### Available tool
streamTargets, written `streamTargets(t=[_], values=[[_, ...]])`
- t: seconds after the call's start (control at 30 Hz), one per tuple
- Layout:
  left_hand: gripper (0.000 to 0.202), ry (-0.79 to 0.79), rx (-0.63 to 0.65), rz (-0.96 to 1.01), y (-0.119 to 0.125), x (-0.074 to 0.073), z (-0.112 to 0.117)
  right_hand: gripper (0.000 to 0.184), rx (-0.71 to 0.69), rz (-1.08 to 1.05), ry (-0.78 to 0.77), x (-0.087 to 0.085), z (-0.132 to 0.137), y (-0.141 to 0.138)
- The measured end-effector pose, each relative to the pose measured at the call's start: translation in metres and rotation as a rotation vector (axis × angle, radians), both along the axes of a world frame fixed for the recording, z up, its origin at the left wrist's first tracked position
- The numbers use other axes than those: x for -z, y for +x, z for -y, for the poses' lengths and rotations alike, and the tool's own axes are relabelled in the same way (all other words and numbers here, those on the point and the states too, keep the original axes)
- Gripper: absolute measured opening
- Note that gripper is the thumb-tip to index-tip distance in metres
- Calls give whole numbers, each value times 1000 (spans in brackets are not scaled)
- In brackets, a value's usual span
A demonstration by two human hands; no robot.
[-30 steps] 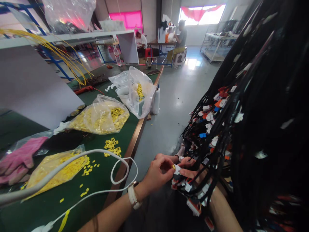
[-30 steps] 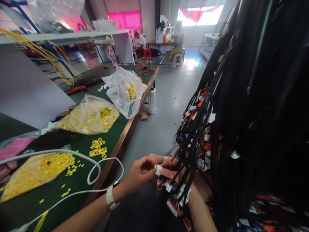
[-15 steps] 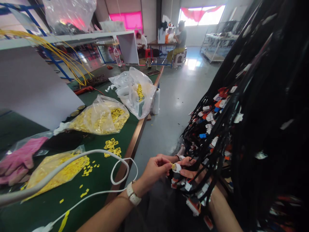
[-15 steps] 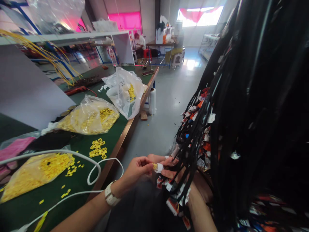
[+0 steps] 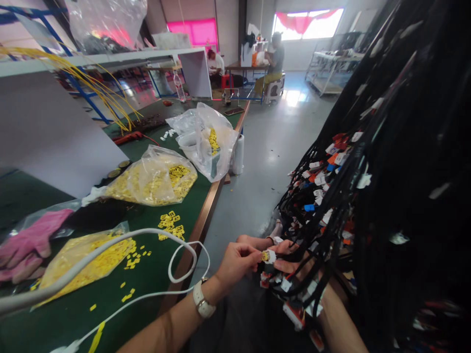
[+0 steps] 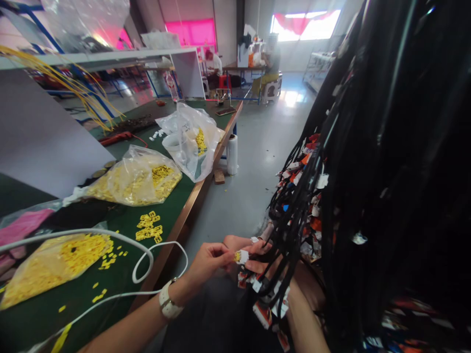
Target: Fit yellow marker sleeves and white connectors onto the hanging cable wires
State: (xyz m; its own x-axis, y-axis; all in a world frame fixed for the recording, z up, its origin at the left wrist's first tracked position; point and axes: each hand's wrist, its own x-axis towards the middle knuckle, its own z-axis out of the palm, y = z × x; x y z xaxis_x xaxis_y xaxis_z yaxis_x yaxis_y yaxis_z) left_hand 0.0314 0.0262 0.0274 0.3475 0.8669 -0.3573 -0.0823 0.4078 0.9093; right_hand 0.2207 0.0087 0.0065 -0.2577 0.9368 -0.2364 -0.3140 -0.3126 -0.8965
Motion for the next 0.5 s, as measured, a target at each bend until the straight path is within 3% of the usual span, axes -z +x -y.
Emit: streamTargets(t=[0.13, 0.33, 0.5], values=[[43, -55, 22, 38, -1, -2, 1, 26, 12, 10, -4, 1, 0, 0], [44, 11, 14, -69, 0, -1, 2, 23, 43, 58, 1, 1, 0, 2], [45, -226, 106, 105, -3, 0, 3, 24, 31, 55, -25, 2, 2, 3]])
